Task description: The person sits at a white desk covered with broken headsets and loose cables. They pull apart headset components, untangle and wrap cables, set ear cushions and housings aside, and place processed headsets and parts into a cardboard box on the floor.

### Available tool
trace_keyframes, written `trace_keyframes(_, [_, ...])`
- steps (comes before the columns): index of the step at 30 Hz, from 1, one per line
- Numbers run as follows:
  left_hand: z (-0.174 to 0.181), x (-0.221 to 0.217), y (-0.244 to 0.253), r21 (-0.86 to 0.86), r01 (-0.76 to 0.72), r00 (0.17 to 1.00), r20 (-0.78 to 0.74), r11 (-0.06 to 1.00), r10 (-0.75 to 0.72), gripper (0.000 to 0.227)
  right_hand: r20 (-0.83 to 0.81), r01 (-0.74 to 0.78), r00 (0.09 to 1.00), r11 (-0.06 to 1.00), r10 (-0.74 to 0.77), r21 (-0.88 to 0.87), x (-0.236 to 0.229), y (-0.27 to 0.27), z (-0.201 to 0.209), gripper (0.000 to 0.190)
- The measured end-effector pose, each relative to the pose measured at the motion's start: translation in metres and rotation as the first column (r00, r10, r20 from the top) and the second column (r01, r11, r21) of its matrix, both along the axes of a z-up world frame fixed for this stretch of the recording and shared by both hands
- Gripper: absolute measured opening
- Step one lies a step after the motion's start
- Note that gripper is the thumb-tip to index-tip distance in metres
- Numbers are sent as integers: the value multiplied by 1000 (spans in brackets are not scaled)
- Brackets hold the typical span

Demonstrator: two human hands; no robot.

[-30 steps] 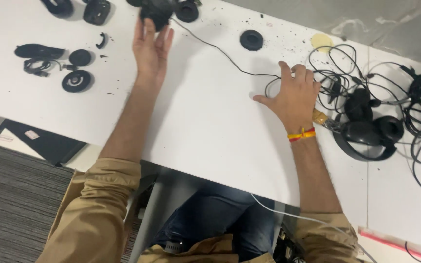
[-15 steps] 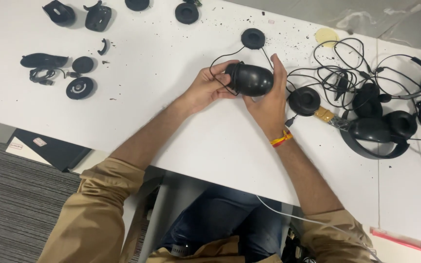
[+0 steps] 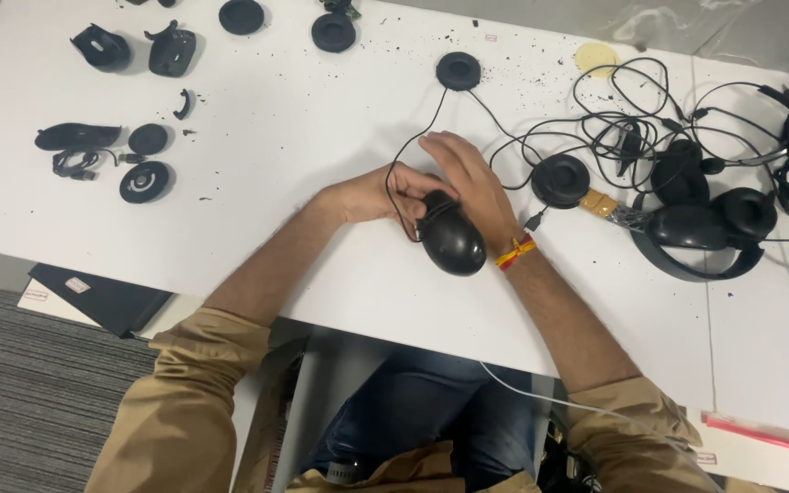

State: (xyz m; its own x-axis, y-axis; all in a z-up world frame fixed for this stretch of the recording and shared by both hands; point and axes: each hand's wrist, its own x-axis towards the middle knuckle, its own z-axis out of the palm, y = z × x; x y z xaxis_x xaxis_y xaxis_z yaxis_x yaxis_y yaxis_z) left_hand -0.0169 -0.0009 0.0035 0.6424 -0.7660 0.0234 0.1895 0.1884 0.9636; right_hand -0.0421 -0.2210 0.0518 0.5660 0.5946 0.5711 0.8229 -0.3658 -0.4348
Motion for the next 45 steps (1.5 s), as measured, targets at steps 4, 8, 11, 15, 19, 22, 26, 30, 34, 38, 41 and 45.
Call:
trace_keyframes(4, [4, -3, 0, 59, 74, 996, 42, 995, -76, 64, 45, -6, 999, 999, 8, -36, 0, 1, -4, 65])
trace_keyframes(8, [3, -4, 1, 84, 122, 993, -7, 989, -121, 62, 35, -20, 999, 996, 23, -86, 2, 2, -8, 60])
trace_keyframes(11, [-1, -5, 1, 64, 177, 984, -19, 982, -176, 60, 63, -34, 997, 994, 41, -107, 3, 7, -10, 60])
trace_keyframes(15, [-3, -3, 0, 93, 236, 972, -35, 967, -234, 58, 60, -70, 995, 990, 78, -121, 5, 13, -11, 59])
trace_keyframes(19, [2, -6, -1, 86, 272, 962, -26, 959, -270, 56, 75, -63, 994, 986, 75, -152, 7, 11, -15, 59])
trace_keyframes(22, [8, -8, -3, 121, 219, 975, 19, 968, -223, 57, 97, 34, 995, 988, -20, -149, 14, 9, -23, 32])
trace_keyframes(26, [12, -7, -2, 190, 248, 968, -15, 950, -250, 52, 284, 287, 907, 950, -311, 125, 20, -2, -27, 18])
trace_keyframes(30, [7, -2, 4, 187, 206, 975, 39, 961, -217, 46, 297, 351, 860, 904, -414, 243, 22, -9, -29, 20])
trace_keyframes(34, [15, -3, 8, 164, 151, 983, 76, 975, -165, 45, 256, 327, 871, 884, -419, 336, 17, -8, -28, 22])
trace_keyframes(38, [19, 3, 15, 165, -38, 992, 121, 986, 18, 46, 172, 282, 906, 855, -387, 435, 21, -16, -31, 19])
trace_keyframes(41, [18, 8, 23, 110, -126, 984, 141, 986, 110, 47, 178, 278, 903, 849, -390, 450, 23, -19, -28, 17])
trace_keyframes(45, [5, 18, 29, 82, -172, 965, 216, 982, 151, 52, 75, 348, 908, 842, -412, 413, 21, -17, -19, 12])
